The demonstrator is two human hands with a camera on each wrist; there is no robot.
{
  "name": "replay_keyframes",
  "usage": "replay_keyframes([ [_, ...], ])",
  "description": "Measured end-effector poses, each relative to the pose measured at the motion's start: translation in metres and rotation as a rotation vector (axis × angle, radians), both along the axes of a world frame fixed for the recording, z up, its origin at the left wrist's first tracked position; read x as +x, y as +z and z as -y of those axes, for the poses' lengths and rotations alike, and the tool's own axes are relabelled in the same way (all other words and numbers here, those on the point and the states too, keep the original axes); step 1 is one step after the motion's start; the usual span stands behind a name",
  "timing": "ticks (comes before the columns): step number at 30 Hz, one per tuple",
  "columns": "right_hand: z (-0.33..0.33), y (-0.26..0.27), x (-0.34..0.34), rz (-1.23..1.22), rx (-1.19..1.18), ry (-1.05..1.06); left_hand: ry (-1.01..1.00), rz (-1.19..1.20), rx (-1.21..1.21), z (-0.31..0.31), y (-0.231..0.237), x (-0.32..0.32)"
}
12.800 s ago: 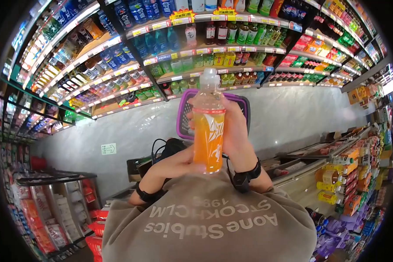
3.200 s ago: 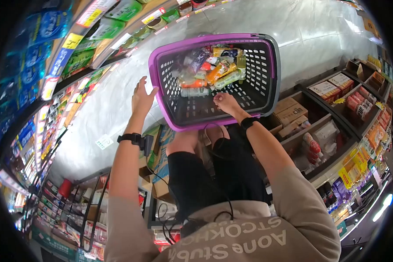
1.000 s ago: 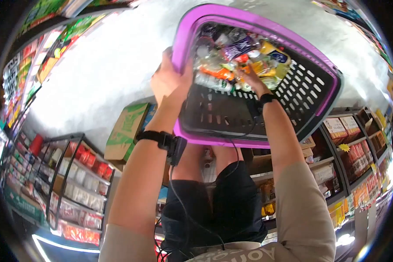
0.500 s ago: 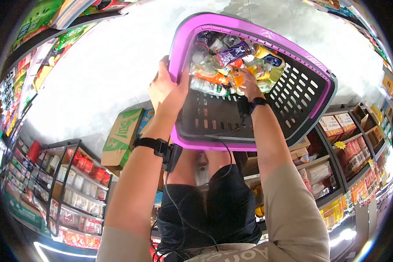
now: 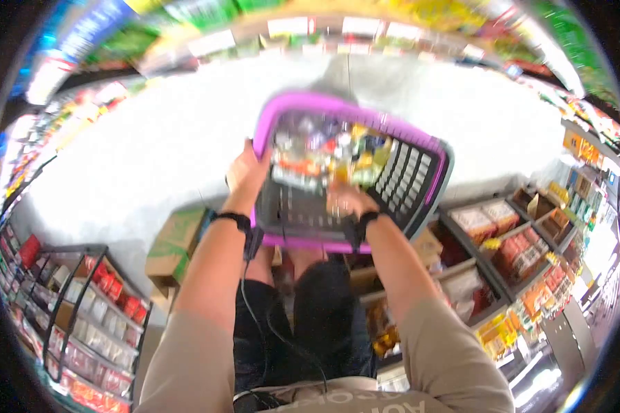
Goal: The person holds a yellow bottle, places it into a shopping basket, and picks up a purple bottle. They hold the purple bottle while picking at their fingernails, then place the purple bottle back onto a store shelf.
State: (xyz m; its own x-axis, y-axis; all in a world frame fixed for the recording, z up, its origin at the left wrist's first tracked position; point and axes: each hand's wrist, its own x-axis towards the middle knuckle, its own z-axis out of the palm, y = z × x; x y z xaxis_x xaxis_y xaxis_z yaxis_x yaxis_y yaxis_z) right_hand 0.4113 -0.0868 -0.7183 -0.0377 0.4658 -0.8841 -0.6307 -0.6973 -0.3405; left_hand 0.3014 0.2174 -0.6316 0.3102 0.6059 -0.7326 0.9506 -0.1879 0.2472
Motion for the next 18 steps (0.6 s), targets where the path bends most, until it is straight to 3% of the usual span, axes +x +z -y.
replay_keyframes([
  [1, 0.048, -0.043, -0.013, -0.515, 0.098, -0.473, 0.038, 0.078, -0.099, 0.002, -0.020, -0.015],
  [2, 0.002, 0.036, 0.000, -0.295, 0.019, -0.446, -0.021, -0.054, -0.208, -0.003, -0.015, -0.018],
  [3, -0.004, 0.058, 0.011, 0.111, 0.110, 0.178, -0.098, -0.073, -0.271, -0.014, 0.004, -0.029],
  [4, -0.024, 0.073, 0.018, 0.435, 0.089, 0.809, -0.200, -0.146, -0.210, -0.025, 0.052, -0.019],
  [6, -0.028, 0.087, 0.034, 0.251, -0.020, 0.742, -0.262, -0.229, -0.197, -0.039, 0.073, -0.038],
  [7, -0.030, 0.093, 0.042, 0.167, -0.080, 0.709, -0.216, -0.117, -0.113, -0.039, 0.082, -0.058],
  [8, 0.002, 0.034, 0.043, 0.339, 0.223, 0.755, -0.171, -0.121, -0.071, -0.040, 0.105, -0.063],
  [10, -0.024, 0.096, 0.046, 0.513, 0.026, 0.624, -0.160, -0.100, -0.016, -0.041, 0.109, -0.092],
  [11, -0.039, 0.129, 0.048, 0.594, -0.069, 0.545, -0.304, -0.008, -0.047, -0.042, 0.072, -0.130],
  [12, -0.043, 0.159, 0.041, 0.731, -0.085, 0.623, -0.107, -0.039, -0.068, -0.043, 0.167, -0.110],
  [13, -0.048, 0.191, 0.034, 0.869, -0.113, 0.701, -0.174, 0.132, -0.045, -0.040, 0.146, -0.146],
  [15, -0.013, 0.158, 0.029, 1.418, 0.271, 1.260, -0.813, 0.087, 0.102, -0.029, 0.144, -0.189],
  [16, -0.019, 0.196, 0.021, 1.421, 0.315, 0.870, -0.853, 0.164, 0.072, -0.030, 0.157, -0.197],
  [17, 0.001, 0.143, 0.018, 1.367, 0.276, 0.985, -0.923, 0.278, 0.147, -0.026, 0.144, -0.213],
  [18, -0.009, 0.180, 0.025, 1.416, 0.405, 1.146, -0.731, 0.361, -0.008, -0.020, 0.161, -0.214],
])
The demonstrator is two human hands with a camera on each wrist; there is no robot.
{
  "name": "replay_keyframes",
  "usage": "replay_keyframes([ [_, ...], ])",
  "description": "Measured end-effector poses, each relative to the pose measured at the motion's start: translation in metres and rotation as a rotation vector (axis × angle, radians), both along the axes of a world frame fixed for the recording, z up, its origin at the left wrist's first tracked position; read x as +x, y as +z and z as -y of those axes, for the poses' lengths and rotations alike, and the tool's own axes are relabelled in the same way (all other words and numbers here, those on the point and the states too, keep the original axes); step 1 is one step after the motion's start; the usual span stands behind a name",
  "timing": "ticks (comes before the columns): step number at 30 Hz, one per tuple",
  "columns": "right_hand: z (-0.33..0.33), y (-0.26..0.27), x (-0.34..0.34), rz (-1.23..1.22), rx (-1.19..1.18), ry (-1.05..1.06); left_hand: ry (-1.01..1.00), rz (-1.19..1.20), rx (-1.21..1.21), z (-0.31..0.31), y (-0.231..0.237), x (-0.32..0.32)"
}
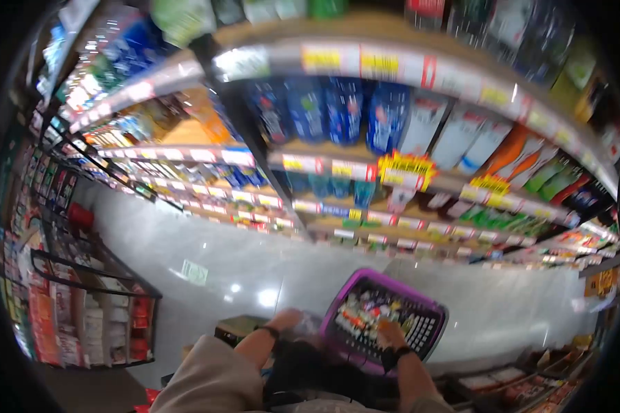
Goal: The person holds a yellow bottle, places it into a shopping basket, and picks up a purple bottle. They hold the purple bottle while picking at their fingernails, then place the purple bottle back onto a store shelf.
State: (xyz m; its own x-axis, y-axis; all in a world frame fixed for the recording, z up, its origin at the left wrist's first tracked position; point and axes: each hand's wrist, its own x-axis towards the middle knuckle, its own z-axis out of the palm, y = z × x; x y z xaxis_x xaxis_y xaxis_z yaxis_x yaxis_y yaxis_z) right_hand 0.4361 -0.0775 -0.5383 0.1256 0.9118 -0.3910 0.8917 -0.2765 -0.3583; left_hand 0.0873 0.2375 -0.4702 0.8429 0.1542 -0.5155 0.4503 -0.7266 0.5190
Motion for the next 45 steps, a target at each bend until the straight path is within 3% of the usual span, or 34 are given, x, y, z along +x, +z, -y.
replay_keyframes([
  [1, 0.000, 0.047, -0.002, 0.062, 0.012, 0.192, 0.165, 0.020, -0.194, 0.005, 0.017, -0.001],
  [2, 0.000, 0.105, -0.003, -0.257, 0.058, -0.242, 0.152, 0.056, -0.266, 0.008, 0.058, 0.007],
  [3, 0.006, 0.096, -0.003, -0.297, -0.050, -0.309, 0.137, 0.089, -0.341, 0.010, 0.109, 0.018],
  [4, 0.012, 0.086, -0.003, -0.329, -0.158, -0.377, 0.087, 0.077, -0.360, 0.011, 0.088, 0.008],
  [6, 0.048, 0.095, -0.015, -0.596, 0.062, -0.396, 0.290, 0.064, -0.448, 0.023, 0.128, -0.006],
  [9, 0.104, 0.056, -0.030, -0.369, 0.739, 0.127, 0.486, -0.019, -0.479, 0.034, 0.164, -0.034],
  [10, 0.127, 0.040, -0.046, -0.639, 0.519, -0.112, 0.546, -0.056, -0.477, 0.039, 0.166, -0.047],
  [12, 0.172, 0.012, -0.079, -1.195, 0.236, -0.853, 0.449, -0.004, -0.338, 0.046, 0.157, -0.071],
  [13, 0.199, 0.000, -0.085, -1.342, 0.371, -0.847, 0.440, 0.063, -0.286, 0.053, 0.157, -0.079],
  [15, 0.227, 0.024, -0.097, -1.093, 0.376, -0.711, 0.476, 0.136, -0.240, 0.071, 0.163, -0.089],
  [17, 0.232, 0.096, -0.090, -0.293, 0.128, -0.392, 0.355, 0.260, -0.227, 0.066, 0.103, -0.110],
  [19, 0.256, 0.108, -0.075, -0.111, 0.163, -0.376, 0.321, 0.492, -0.285, 0.068, 0.088, -0.124],
  [20, 0.267, 0.112, -0.064, -0.082, 0.237, -0.401, 0.575, 0.253, -0.608, 0.083, 0.167, -0.118],
  [21, 0.272, 0.122, -0.047, -0.060, 0.340, -0.424, 0.594, 0.248, -0.640, 0.078, 0.205, -0.118],
  [23, 0.261, 0.169, -0.024, -0.108, 0.613, -0.494, 0.675, 0.334, -0.313, 0.073, 0.290, -0.111],
  [24, 0.246, 0.214, -0.023, -0.151, 0.763, -0.545, 0.689, 0.630, -0.078, 0.072, 0.332, -0.106],
  [25, 0.222, 0.296, -0.038, -1.024, 0.860, -1.004, 0.678, 0.928, 0.145, 0.080, 0.372, -0.100],
  [26, 0.204, 0.345, -0.028, -1.309, 0.827, -1.083, 0.684, 1.159, 0.153, 0.096, 0.420, -0.097],
  [27, 0.192, 0.391, -0.045, -1.400, 1.093, -1.080, 0.740, 1.389, 0.074, 0.119, 0.472, -0.091],
  [28, 0.189, 0.427, -0.049, -1.456, 1.159, -0.922, 0.765, 1.620, 0.011, 0.142, 0.524, -0.085],
  [29, 0.187, 0.478, -0.067, -1.499, 1.227, -0.838, 0.712, 1.742, 0.101, 0.165, 0.555, -0.082],
  [30, 0.185, 0.514, -0.087, -1.520, 1.275, -0.758, 0.701, 1.815, 0.218, 0.180, 0.573, -0.076],
  [32, 0.173, 0.510, -0.098, -1.283, 1.413, -0.684, 0.621, 1.875, 0.069, 0.189, 0.563, -0.065],
  [34, 0.171, 0.520, -0.115, -1.361, 1.149, -0.432, 0.428, 1.528, -0.022, 0.187, 0.533, -0.056],
  [36, 0.163, 0.506, -0.136, -1.498, 0.940, -0.365, 0.343, 1.133, -0.234, 0.228, 0.509, -0.023],
  [38, 0.153, 0.494, -0.172, -1.386, 0.836, -0.321, 0.039, 0.768, -0.132, 0.274, 0.481, -0.008],
  [40, 0.144, 0.493, -0.200, -1.259, 0.857, -0.323, 0.030, 0.775, -0.493, 0.311, 0.464, -0.003],
  [43, 0.139, 0.486, -0.211, -1.323, 0.840, -0.283, 0.211, 0.611, -0.373, 0.315, 0.468, -0.014],
  [45, 0.144, 0.506, -0.207, -1.438, 0.776, -0.229, 0.147, 0.507, -0.333, 0.300, 0.459, -0.019],
])
